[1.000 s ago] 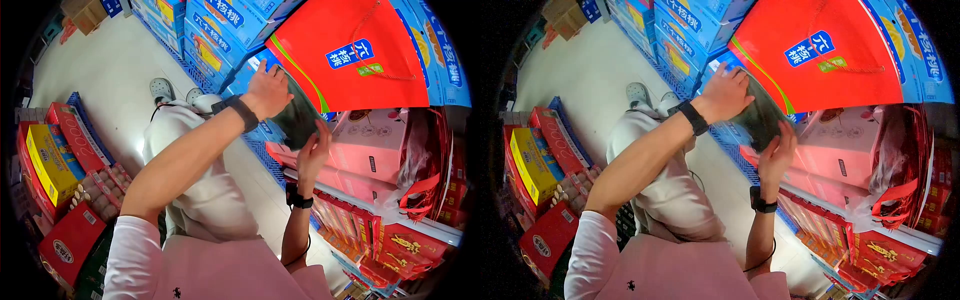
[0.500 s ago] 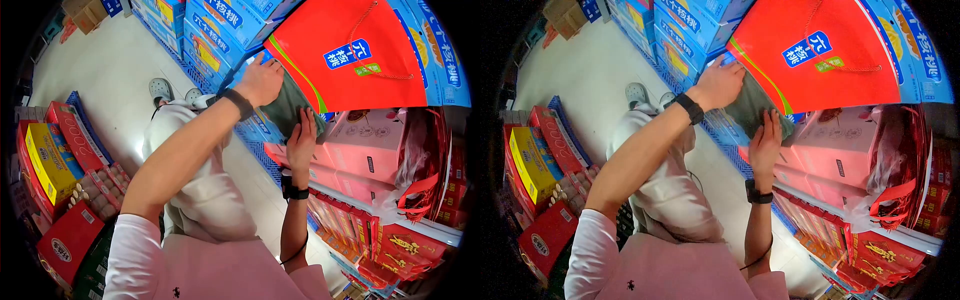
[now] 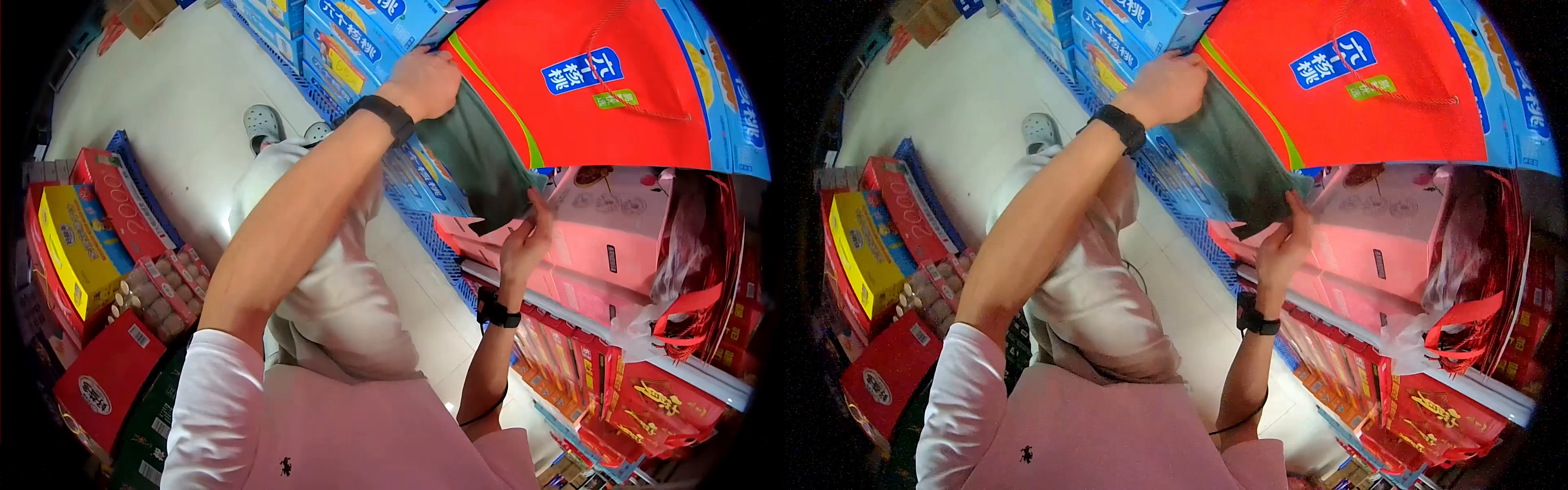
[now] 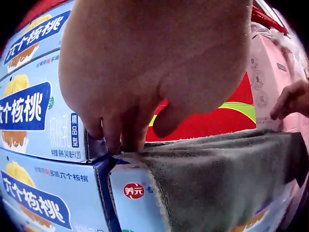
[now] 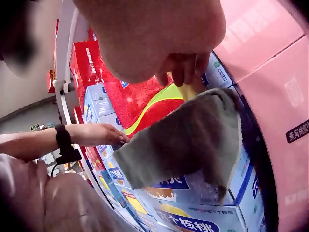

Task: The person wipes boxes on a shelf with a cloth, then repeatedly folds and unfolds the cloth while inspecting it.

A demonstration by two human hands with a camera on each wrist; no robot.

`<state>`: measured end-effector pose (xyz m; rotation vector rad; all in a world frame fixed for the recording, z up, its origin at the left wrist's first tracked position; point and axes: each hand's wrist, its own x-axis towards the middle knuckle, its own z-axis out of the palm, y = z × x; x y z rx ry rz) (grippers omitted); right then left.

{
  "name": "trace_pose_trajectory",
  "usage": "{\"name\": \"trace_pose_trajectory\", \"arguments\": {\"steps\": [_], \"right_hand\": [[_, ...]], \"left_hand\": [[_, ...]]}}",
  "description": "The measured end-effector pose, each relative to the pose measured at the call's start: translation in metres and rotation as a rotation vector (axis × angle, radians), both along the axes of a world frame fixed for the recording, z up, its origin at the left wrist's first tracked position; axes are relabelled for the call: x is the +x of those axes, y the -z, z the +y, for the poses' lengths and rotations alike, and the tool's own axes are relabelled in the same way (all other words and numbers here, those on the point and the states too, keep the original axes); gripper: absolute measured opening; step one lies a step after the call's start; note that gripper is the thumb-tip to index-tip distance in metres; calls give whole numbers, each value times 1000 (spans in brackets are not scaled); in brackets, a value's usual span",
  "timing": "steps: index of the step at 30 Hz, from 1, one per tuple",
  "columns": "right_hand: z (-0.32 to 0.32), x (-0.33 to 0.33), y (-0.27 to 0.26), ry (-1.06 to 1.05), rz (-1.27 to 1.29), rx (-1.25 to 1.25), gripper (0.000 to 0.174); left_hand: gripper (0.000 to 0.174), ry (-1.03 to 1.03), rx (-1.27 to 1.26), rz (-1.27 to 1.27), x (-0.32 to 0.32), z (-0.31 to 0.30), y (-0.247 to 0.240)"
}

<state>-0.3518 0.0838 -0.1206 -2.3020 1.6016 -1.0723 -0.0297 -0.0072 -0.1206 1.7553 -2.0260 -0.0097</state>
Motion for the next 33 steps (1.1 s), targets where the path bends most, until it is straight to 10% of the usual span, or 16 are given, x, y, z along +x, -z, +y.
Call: {"name": "trace_pose_trajectory", "arguments": {"steps": [9, 17, 33], "right_hand": [[11, 24, -21, -15, -56, -42, 47], [-3, 45, -10, -5, -2, 45, 35], [-15, 49, -7, -106, 103, 10, 31]], "left_hand": [[54, -137, 40, -404, -79, 49, -14], [55, -2, -124, 117, -99, 48, 15], [64, -272, -204, 221, -73, 28, 26]]}}
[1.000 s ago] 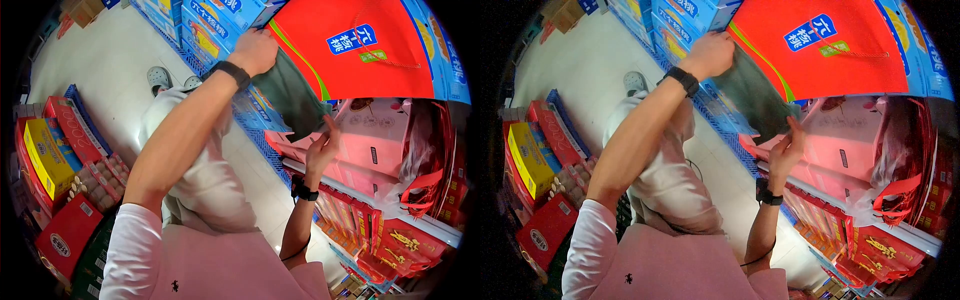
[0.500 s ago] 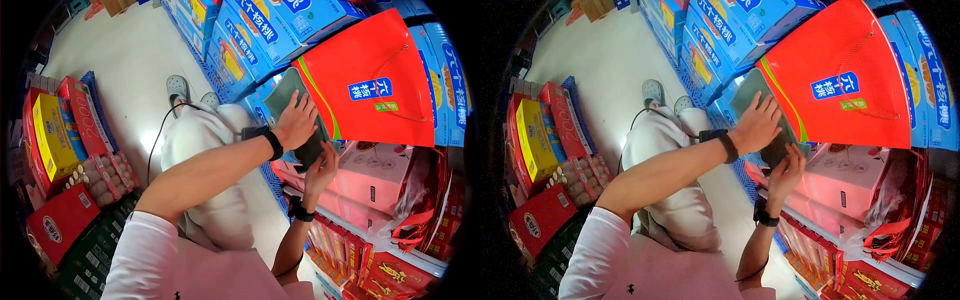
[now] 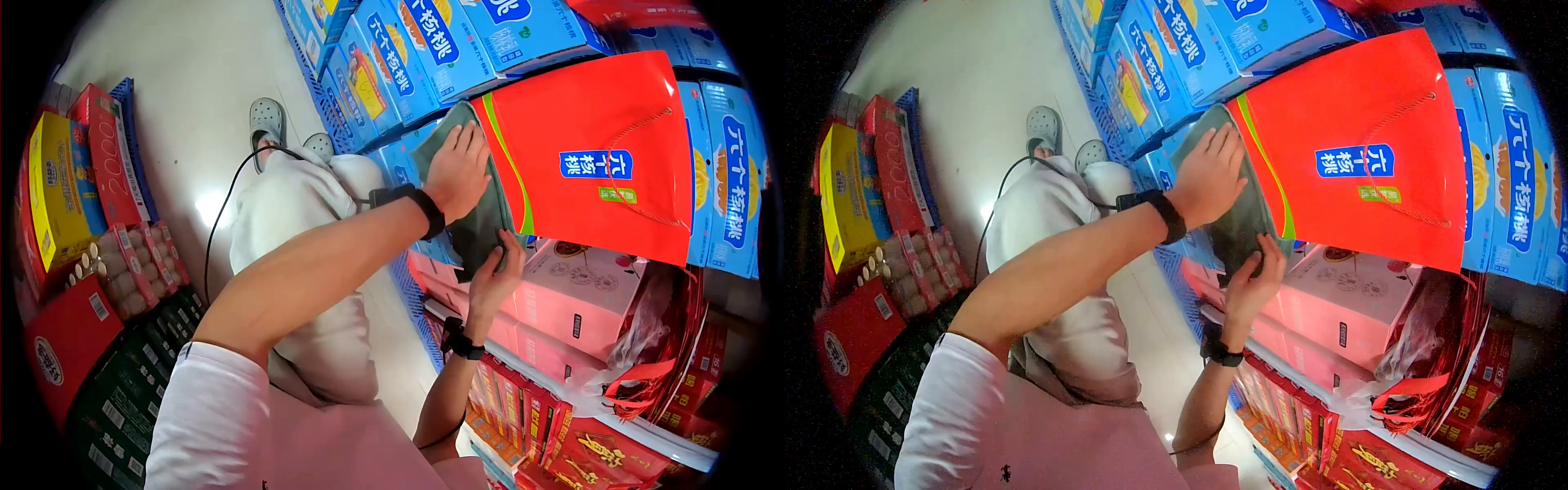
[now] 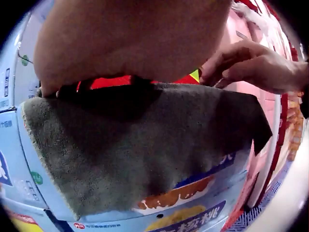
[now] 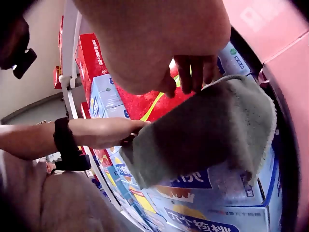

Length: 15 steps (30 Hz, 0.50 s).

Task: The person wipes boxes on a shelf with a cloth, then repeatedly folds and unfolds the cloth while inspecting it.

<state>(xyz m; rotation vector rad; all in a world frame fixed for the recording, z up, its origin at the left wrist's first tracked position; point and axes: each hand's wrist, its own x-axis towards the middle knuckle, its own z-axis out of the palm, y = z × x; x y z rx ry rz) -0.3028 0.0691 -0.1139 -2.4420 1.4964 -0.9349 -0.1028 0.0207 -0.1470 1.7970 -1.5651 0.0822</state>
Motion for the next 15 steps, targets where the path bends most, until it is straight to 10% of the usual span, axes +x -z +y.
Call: {"name": "trace_pose_trajectory", "arguments": {"steps": [9, 15], "right_hand": [[2, -38, -7, 137, 30, -38, 38], [-4, -40, 0, 236, -33, 36, 43]], "left_hand": [[21, 52, -70, -95, 47, -24, -17], [36, 67, -42, -17, 31, -8, -23]]}}
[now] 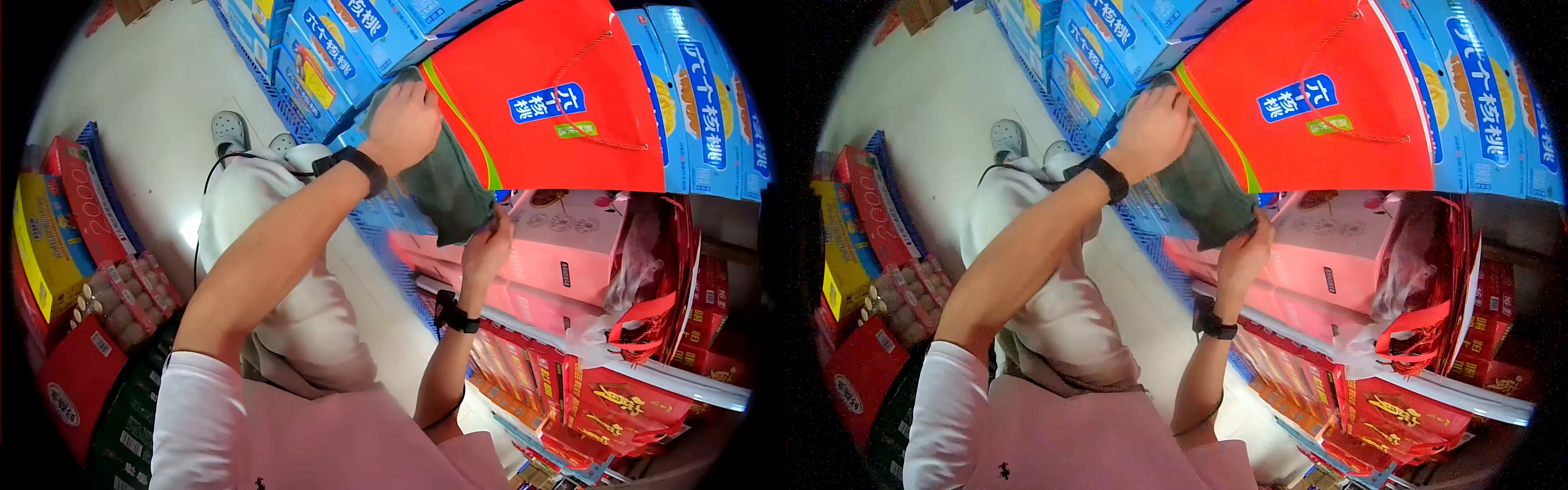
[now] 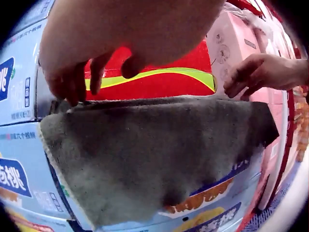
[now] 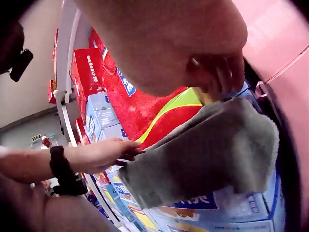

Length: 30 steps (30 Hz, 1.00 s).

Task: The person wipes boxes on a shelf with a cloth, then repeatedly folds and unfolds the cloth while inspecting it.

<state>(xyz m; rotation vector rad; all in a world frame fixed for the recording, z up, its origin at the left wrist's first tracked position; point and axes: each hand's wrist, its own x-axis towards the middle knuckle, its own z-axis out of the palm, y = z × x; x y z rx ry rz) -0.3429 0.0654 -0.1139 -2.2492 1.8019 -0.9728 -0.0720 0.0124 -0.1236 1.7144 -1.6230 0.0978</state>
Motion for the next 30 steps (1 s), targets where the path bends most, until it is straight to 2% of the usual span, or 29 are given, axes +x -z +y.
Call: {"name": "trace_pose_trajectory", "arguments": {"steps": [1, 4, 7, 10, 13, 19, 22, 23, 25, 28, 30], "right_hand": [[-2, 4, 4, -23, -37, -2, 43], [-6, 22, 7, 74, 67, 185, 44], [-13, 26, 25, 66, 223, 153, 52], [-12, 35, 32, 92, 270, 86, 56], [-7, 26, 41, 114, 258, 60, 55], [-1, 28, 21, 193, 290, 252, 55], [2, 19, 29, 141, 303, 120, 49], [8, 27, 23, 111, 288, 2, 46], [25, 51, 3, 52, 250, -227, 41], [20, 55, 5, -94, 205, -192, 35], [10, 66, 5, -158, 144, -78, 32]], "left_hand": [[41, -18, 13, 43, -2, 2, 7], [59, -24, 36, -71, -4, 2, 20], [67, -51, 103, -93, -3, 1, 25], [70, -84, 149, -140, -5, 2, 29], [72, -66, 164, -123, -3, 6, 29], [72, -49, 106, -103, 4, 8, 36], [69, -71, 36, -263, 2, 10, 35], [68, -81, 23, -335, 1, 10, 33], [65, -34, -42, -322, -5, 10, 22], [63, 65, -40, -307, -13, 22, 27], [60, 74, -53, -350, -8, 20, 33]]}}
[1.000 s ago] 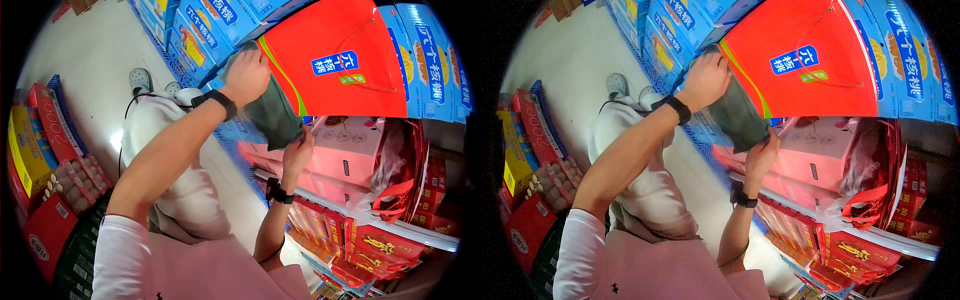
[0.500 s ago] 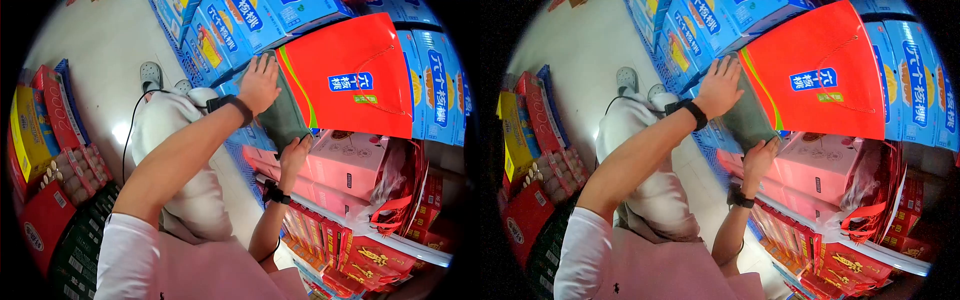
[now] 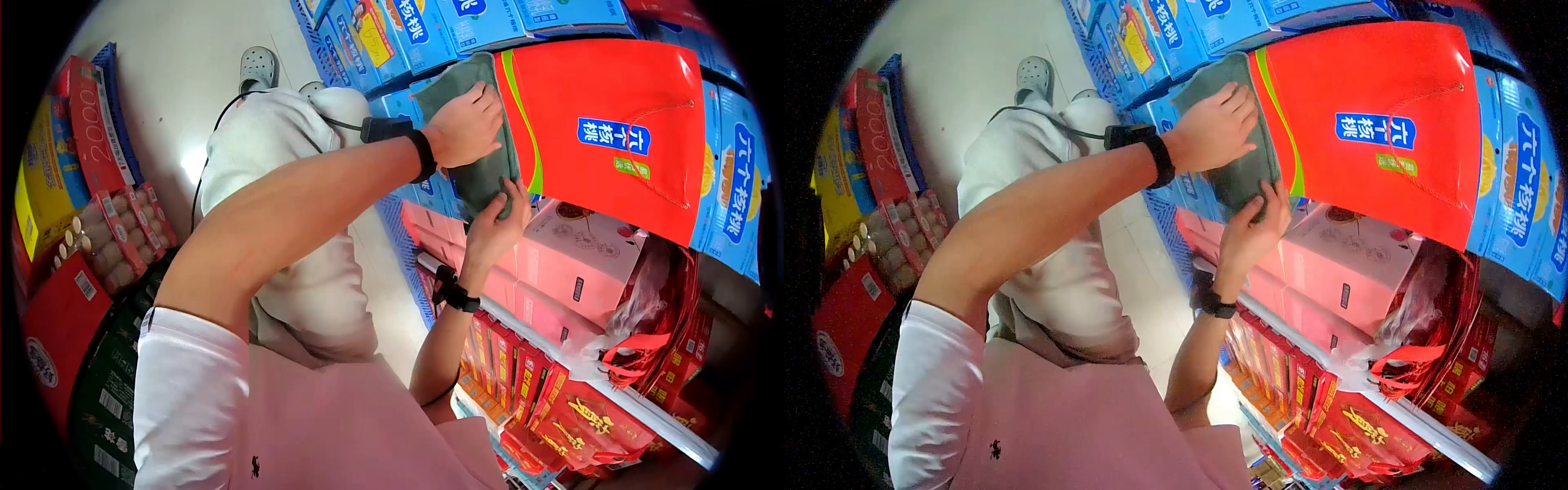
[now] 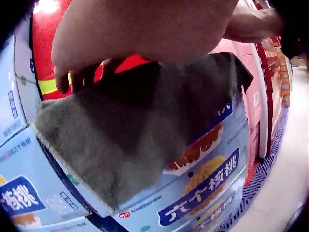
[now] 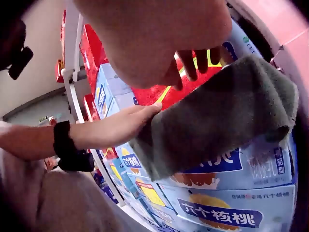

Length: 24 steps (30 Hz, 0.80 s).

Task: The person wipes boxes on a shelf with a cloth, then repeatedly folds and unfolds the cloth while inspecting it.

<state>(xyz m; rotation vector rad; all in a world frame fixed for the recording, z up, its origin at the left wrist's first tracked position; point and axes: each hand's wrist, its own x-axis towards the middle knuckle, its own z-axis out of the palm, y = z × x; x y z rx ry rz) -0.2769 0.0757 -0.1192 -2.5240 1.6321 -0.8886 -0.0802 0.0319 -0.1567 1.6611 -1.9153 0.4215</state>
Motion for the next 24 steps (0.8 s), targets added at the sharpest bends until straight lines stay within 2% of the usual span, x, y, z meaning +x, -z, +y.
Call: {"name": "trace_pose_trajectory", "arguments": {"steps": [1, 6, 10, 13, 14, 17, 18, 24], "right_hand": [[-4, 6, 1, -29, -26, 64, 31], [-26, -1, 0, -209, 225, 86, 43], [-24, -24, 13, -305, 212, 43, 49], [-24, -22, 14, -291, 199, 27, 50], [-25, -21, 17, -281, 199, 3, 49], [-27, -24, 25, -270, 172, -24, 49], [-27, -23, 26, -264, 177, -23, 49], [-26, -25, 28, -256, 190, -47, 52]], "left_hand": [[59, 2, -17, 31, 1, -2, 2], [52, 98, -64, 257, 9, -15, 8], [46, 171, -76, 216, 26, -29, 8], [44, 215, -35, 204, 32, -33, 5], [37, 213, -73, 220, 33, -36, 4], [30, 218, 8, 261, 37, -41, 2], [27, 233, -57, 259, 39, -42, 4], [24, 301, 157, 211, 73, -49, -13]]}}
